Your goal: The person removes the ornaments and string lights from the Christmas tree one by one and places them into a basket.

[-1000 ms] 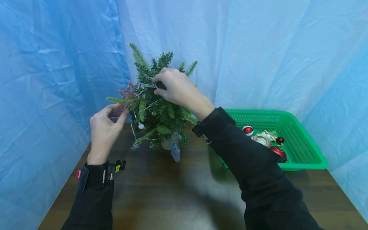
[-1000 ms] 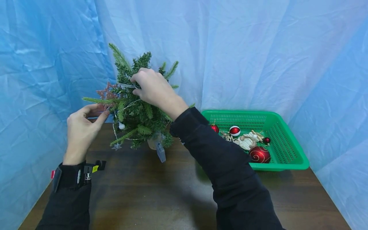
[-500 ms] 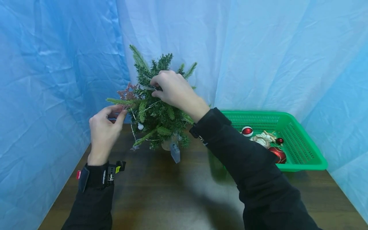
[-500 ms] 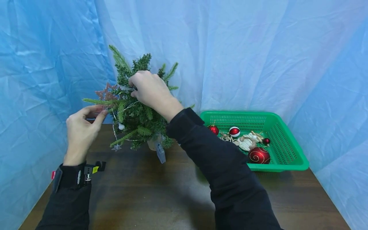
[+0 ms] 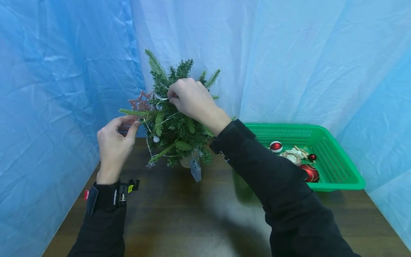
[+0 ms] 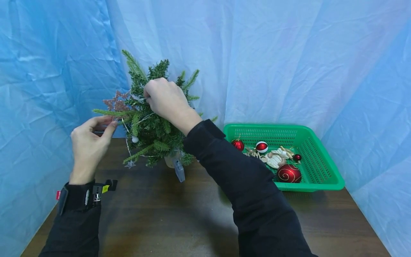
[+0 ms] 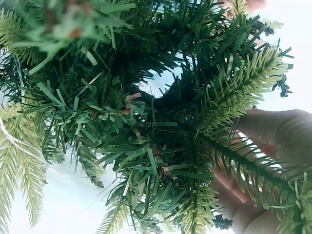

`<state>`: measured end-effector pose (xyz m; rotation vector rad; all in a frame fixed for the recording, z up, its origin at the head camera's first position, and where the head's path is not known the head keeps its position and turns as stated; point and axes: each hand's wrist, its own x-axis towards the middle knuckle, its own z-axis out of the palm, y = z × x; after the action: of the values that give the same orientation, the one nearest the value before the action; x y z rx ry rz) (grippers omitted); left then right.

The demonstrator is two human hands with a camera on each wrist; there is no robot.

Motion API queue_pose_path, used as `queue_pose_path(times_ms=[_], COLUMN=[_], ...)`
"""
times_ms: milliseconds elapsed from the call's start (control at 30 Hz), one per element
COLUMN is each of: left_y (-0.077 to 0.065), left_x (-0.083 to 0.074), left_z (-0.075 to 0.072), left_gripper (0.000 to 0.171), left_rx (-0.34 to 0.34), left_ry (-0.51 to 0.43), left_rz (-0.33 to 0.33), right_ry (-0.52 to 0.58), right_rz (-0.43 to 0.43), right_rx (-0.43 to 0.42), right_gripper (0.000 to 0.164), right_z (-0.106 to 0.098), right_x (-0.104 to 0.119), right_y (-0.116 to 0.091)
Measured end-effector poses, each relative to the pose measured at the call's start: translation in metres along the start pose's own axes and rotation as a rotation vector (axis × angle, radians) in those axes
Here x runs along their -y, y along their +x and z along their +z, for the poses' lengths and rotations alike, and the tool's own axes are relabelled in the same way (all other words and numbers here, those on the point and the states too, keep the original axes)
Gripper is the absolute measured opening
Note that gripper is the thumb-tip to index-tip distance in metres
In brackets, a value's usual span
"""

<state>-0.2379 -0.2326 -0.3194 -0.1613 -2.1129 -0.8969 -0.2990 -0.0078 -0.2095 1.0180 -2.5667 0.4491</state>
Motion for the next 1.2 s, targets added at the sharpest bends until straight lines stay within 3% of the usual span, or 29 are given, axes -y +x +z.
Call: queue_pose_path(times_ms=[533, 933, 1200], left_y=[0.004, 0.003, 0.003], left_x=[-0.001, -0.016, -0.028], left_z=[-0.007, -0.022, -0.035], left_gripper=[0.022, 0.023, 0.024], left_rx=[-0.101, -0.193, -0.249], left_ry=[-0.069, -0.102, -0.082], left_rz=[-0.002, -0.018, 0.034], right_ry=[0.044, 0.129, 0.2], right_rz=[0.016, -0.016, -0.04], right_rx=[-0.197, -0.278, -0.291], right_gripper=[0.019, 0.015, 0.014], right_z=[-0.009, -0.018, -0.023], right_x=[0.001, 0.0, 0.001], right_y=[0.005, -0.002, -0.008])
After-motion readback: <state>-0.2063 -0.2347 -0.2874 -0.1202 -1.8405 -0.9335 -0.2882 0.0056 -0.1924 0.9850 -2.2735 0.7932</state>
